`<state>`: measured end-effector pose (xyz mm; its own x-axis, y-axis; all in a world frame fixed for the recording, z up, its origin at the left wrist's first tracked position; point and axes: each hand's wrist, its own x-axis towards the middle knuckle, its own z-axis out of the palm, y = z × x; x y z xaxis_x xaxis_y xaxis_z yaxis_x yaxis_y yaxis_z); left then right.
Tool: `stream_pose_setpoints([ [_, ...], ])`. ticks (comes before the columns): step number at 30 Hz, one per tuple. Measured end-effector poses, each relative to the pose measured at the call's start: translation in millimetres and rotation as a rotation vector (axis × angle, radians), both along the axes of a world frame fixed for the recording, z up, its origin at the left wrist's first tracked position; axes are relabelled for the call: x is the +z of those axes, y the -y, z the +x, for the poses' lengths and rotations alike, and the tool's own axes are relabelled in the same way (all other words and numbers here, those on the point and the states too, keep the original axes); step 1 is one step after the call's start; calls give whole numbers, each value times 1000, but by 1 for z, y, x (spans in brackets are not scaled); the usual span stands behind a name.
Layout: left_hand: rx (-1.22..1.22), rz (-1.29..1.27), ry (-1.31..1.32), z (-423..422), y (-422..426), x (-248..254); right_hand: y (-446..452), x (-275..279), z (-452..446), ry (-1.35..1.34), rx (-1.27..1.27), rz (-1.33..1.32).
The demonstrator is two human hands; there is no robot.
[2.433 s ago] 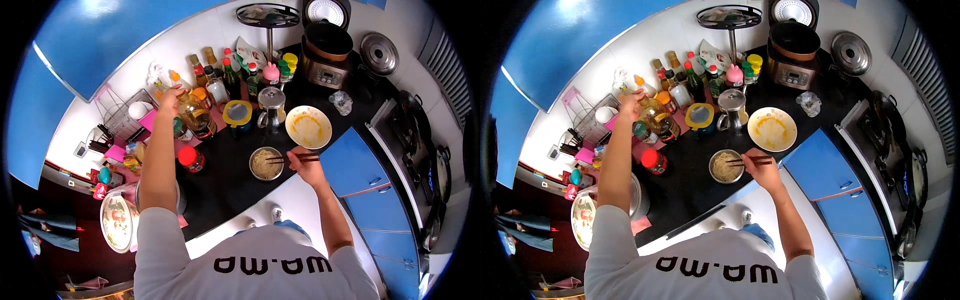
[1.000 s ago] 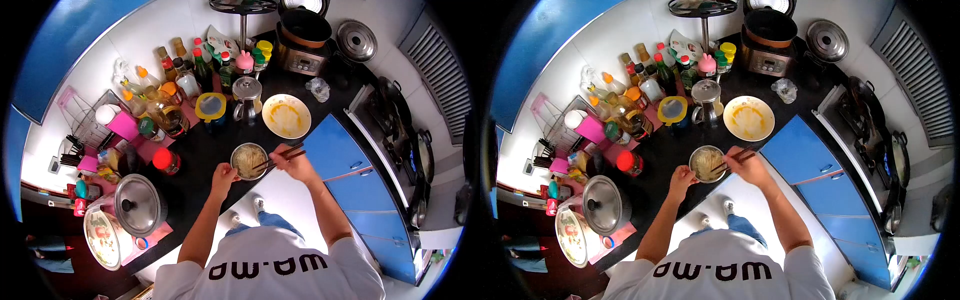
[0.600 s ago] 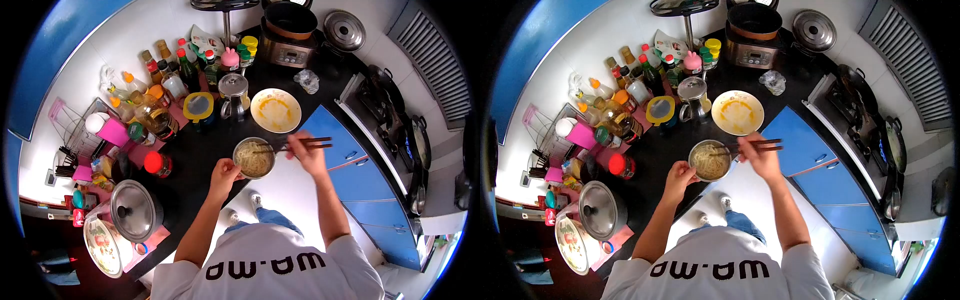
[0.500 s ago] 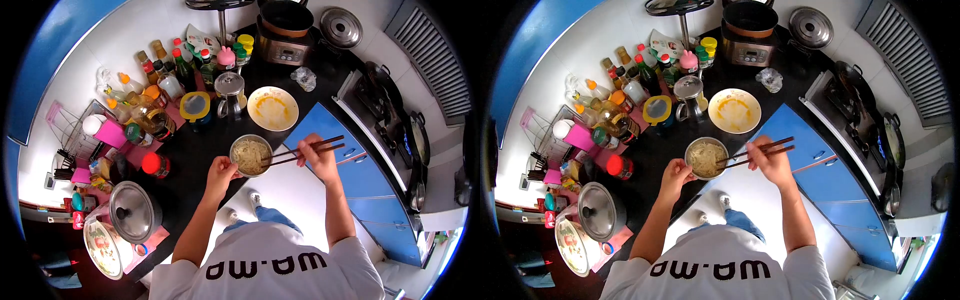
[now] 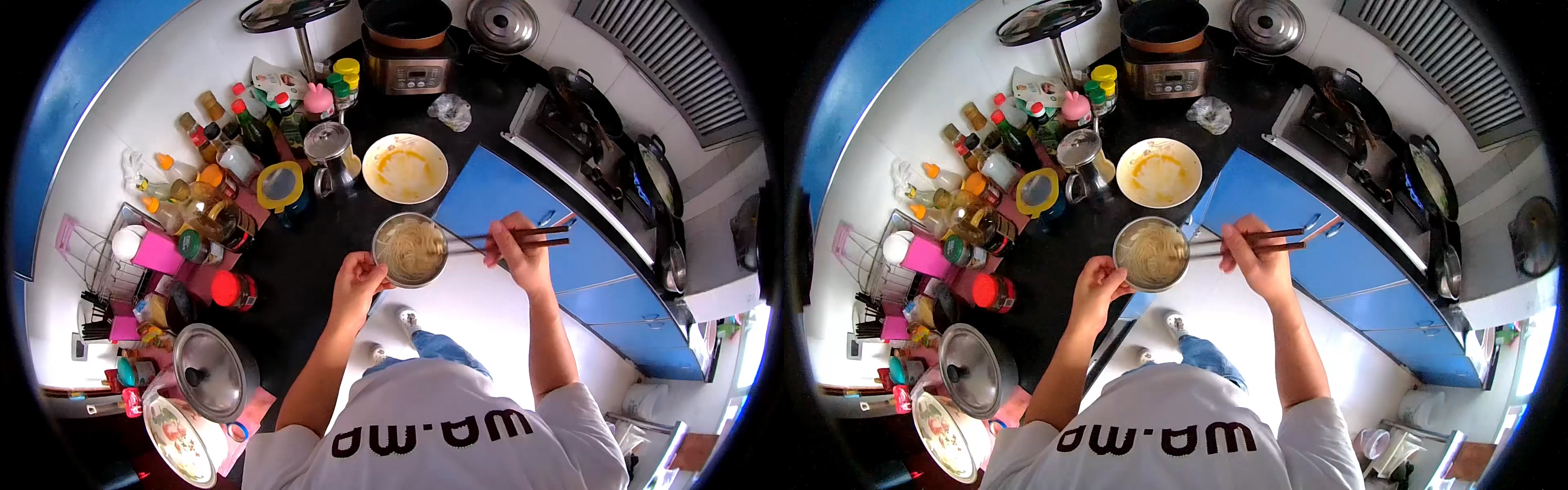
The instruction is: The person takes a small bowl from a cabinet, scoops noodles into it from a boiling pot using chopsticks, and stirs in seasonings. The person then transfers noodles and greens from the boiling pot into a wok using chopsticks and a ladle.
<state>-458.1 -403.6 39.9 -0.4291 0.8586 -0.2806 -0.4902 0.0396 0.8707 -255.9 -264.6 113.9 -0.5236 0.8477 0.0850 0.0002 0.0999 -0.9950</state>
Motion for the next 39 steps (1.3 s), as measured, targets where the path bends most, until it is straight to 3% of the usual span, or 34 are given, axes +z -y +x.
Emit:
stream_pose_setpoints([
  [3,-23,11,8,11,0,-6,29,-6,-14,-73,89,118],
  [5,-51,13,-2,17,3,-6,21,-17,-3,-83,-46,51],
  [9,-82,-14,15,23,11,-2,46,0,16,-16,108,159],
  [11,-119,7,11,28,9,-1,44,1,37,-161,-19,134],
  [13,-105,-1,5,34,13,2,39,15,67,-63,-174,107],
  [15,-136,23,5,41,14,-4,44,5,77,18,-200,-13],
  [17,-177,119,-186,51,14,-7,56,-27,68,-114,-312,-180],
  [20,-219,129,-232,68,13,-5,67,-82,77,-389,-475,-469],
  [24,-287,87,-212,87,8,3,72,-89,104,-600,-578,-643],
  [29,-354,-32,-29,125,-19,15,59,-41,154,-578,-632,-371],
  [32,-394,-27,-39,158,-43,16,53,-14,197,-178,-468,15],
  [35,-436,-19,-86,194,-67,10,49,2,251,-109,-428,174],
  [36,-460,-42,-63,208,-76,9,45,-10,260,-126,-310,319],
  [39,-526,-36,-42,252,-101,0,25,1,269,287,-156,681],
])
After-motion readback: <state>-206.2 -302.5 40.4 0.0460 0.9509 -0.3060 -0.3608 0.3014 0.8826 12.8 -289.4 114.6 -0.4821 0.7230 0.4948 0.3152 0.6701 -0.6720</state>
